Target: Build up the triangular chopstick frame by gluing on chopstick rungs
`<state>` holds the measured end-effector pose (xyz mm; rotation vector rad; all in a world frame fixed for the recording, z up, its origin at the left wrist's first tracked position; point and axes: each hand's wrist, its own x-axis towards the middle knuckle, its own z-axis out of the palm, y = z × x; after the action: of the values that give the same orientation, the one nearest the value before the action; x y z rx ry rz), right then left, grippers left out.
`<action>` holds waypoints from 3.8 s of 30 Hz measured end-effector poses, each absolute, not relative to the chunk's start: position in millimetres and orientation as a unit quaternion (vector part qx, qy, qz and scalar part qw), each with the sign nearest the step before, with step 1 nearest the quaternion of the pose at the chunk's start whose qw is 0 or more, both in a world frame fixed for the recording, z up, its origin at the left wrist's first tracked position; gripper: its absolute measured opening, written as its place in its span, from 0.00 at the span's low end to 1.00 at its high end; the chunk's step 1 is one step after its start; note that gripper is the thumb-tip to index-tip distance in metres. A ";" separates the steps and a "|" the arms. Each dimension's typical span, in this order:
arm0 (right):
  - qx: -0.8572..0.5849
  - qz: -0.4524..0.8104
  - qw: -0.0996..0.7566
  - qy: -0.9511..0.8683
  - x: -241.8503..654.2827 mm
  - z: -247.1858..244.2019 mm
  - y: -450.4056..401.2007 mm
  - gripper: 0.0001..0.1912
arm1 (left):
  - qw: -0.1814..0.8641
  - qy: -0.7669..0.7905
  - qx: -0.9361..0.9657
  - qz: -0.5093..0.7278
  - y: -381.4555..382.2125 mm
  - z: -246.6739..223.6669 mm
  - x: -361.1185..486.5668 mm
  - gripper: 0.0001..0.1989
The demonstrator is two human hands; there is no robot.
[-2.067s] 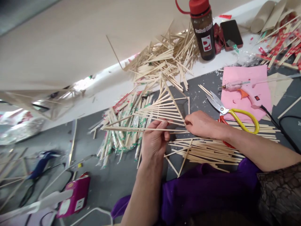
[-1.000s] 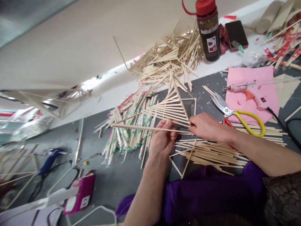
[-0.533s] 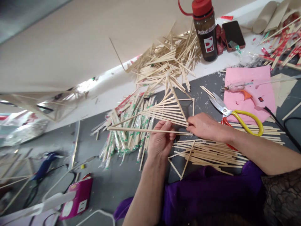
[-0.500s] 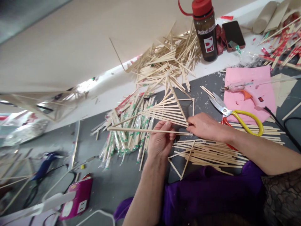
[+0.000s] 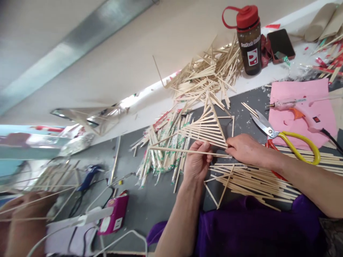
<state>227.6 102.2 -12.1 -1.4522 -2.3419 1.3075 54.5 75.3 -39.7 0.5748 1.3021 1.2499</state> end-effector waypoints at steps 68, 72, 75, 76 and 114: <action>-0.479 0.453 0.064 -0.750 229.7 -11.0 103.3 0.10 | 0.577 0.559 0.244 0.544 71.8 -37.4 54.4 0.19; -0.479 0.459 0.052 -0.747 229.2 -9.0 103.3 0.11 | 0.576 0.557 0.249 0.544 71.7 -37.6 54.3 0.19; -0.480 0.457 0.050 -0.747 228.7 -9.8 102.8 0.11 | 0.574 0.553 0.250 0.550 71.1 -38.8 54.1 0.19; -0.482 0.458 0.050 -0.745 228.5 -10.1 102.6 0.12 | 0.574 0.552 0.250 0.550 70.7 -39.4 54.0 0.19; -0.491 0.397 0.125 -0.765 263.3 30.3 106.4 0.13 | 0.567 0.545 0.272 0.555 74.9 -41.1 55.1 0.17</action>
<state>263.3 106.4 30.3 -1.4316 -2.2287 1.1570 55.1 74.9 -41.1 0.6393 1.2805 1.3035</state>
